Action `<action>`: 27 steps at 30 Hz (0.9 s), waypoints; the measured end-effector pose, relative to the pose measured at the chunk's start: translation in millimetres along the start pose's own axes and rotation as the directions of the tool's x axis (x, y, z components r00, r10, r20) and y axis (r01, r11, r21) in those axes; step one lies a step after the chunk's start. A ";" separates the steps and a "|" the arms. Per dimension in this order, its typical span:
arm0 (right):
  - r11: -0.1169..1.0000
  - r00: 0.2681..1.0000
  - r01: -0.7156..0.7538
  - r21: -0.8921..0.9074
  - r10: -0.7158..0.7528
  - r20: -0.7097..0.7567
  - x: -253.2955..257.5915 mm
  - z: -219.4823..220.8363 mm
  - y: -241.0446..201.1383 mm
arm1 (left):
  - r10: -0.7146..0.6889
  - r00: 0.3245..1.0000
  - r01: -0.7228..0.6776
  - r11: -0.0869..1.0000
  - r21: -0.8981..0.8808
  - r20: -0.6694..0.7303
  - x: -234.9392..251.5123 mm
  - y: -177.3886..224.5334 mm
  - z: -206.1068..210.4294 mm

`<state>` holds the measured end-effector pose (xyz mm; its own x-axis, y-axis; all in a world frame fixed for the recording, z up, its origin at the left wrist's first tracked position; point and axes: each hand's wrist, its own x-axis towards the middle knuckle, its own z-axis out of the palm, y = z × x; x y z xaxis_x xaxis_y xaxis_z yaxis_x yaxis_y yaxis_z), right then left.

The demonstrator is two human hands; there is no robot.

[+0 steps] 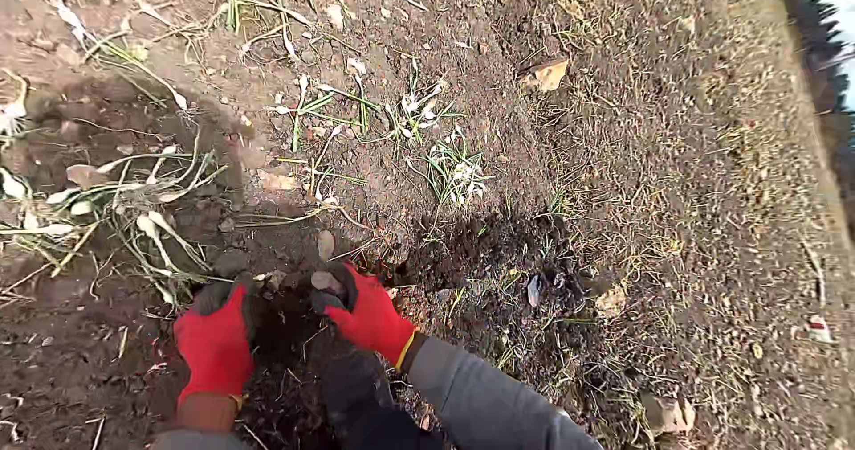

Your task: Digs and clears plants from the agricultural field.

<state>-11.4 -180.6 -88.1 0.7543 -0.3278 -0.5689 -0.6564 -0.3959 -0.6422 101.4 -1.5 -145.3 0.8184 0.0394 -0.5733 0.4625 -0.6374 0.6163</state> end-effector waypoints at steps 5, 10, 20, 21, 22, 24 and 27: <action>1.000 0.993 -0.013 0.023 0.010 0.116 3.8 -13.0 -9.7 | 0.090 0.996 -0.090 0.996 0.016 -0.002 19.6 -25.4 17.3; 0.988 0.998 -0.054 0.147 0.048 0.043 -3.8 -68.3 -14.4 | 0.094 0.995 -0.082 0.953 -0.292 0.028 -41.9 -2.9 7.3; 0.593 0.680 0.466 0.657 -0.715 0.162 14.9 -66.5 -146.3 | -0.206 0.970 0.148 0.921 -0.360 -0.129 -102.0 -94.0 -85.1; 0.639 0.679 0.565 0.522 -0.720 0.147 10.2 -30.7 -156.8 | -0.235 0.959 0.157 0.905 -0.395 -0.156 -106.9 -98.5 -92.2; 0.713 0.692 0.620 0.327 -0.693 0.201 7.2 6.0 -154.1 | -0.260 0.948 0.162 0.891 -0.425 -0.185 -112.3 -101.1 -98.7; 0.808 0.727 0.589 0.017 -0.539 0.425 15.3 74.6 -124.7 | -0.292 0.928 0.167 0.882 -0.441 -0.232 -122.0 -103.1 -110.3; 0.863 0.736 0.494 -0.105 -0.351 0.578 28.3 85.9 -131.2 | -0.272 0.928 0.147 0.895 -0.420 -0.254 -120.6 -101.6 -120.8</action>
<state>94.8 -64.2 -64.1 0.7774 0.3938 -0.4905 -0.1924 -0.5935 -0.7815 -3.1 151.5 -73.5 0.7207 0.4056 -0.5622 0.6777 -0.2416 0.6945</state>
